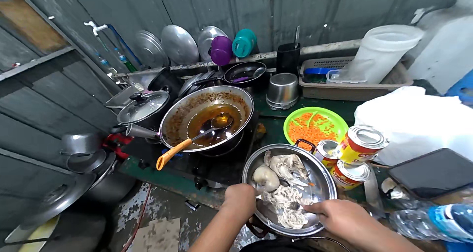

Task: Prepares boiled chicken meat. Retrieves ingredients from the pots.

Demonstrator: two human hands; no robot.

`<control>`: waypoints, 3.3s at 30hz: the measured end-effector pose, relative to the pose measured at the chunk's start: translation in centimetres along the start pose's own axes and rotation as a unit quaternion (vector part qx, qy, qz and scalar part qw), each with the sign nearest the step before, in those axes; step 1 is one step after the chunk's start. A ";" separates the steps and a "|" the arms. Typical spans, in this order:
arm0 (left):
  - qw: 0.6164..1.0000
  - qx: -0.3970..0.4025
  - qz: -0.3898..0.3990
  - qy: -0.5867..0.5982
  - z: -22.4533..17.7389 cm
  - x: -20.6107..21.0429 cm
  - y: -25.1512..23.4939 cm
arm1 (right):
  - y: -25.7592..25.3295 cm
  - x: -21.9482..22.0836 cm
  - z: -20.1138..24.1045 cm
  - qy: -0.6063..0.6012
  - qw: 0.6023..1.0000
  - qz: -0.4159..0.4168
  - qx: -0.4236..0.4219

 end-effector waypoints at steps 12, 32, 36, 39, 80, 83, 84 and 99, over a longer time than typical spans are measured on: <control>1.000 0.015 0.005 0.005 -2.4 0.9 -1.7 | -1.0 2.4 1.2 0.035 0.999 0.006 -0.008; 0.999 0.025 -0.021 0.024 -2.1 -0.5 -0.7 | -0.3 -1.4 0.4 0.033 0.999 -0.036 0.019; 1.000 0.009 -0.014 0.012 -2.1 0.3 -1.3 | -2.4 1.0 1.7 0.037 0.999 -0.032 -0.007; 1.000 0.005 -0.006 0.009 -2.0 1.0 -1.5 | -1.8 0.3 0.7 0.047 0.999 -0.019 0.012; 0.986 0.088 -0.092 -0.112 -2.7 1.7 0.5 | -1.1 -0.8 0.3 0.059 0.998 -0.007 -0.004; 0.986 0.086 -0.082 -0.119 -3.1 1.7 0.6 | -1.2 1.0 3.2 0.037 0.997 0.000 -0.073; 0.986 0.086 -0.079 -0.120 -3.1 1.7 0.6 | -1.4 1.7 3.5 0.045 0.996 0.011 -0.075; 0.993 0.062 -0.026 -0.101 -1.9 1.6 1.3 | -1.2 -0.2 -0.4 0.042 0.999 0.006 0.010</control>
Point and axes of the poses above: each hand's wrist, its own y-axis away from the middle knuckle, its own x-axis out of the palm, z = x × y, the point moved 10 cm from there along -y, towards the middle knuckle, and after that the axes turned 15 degrees about -x, right-handed, at the moved point
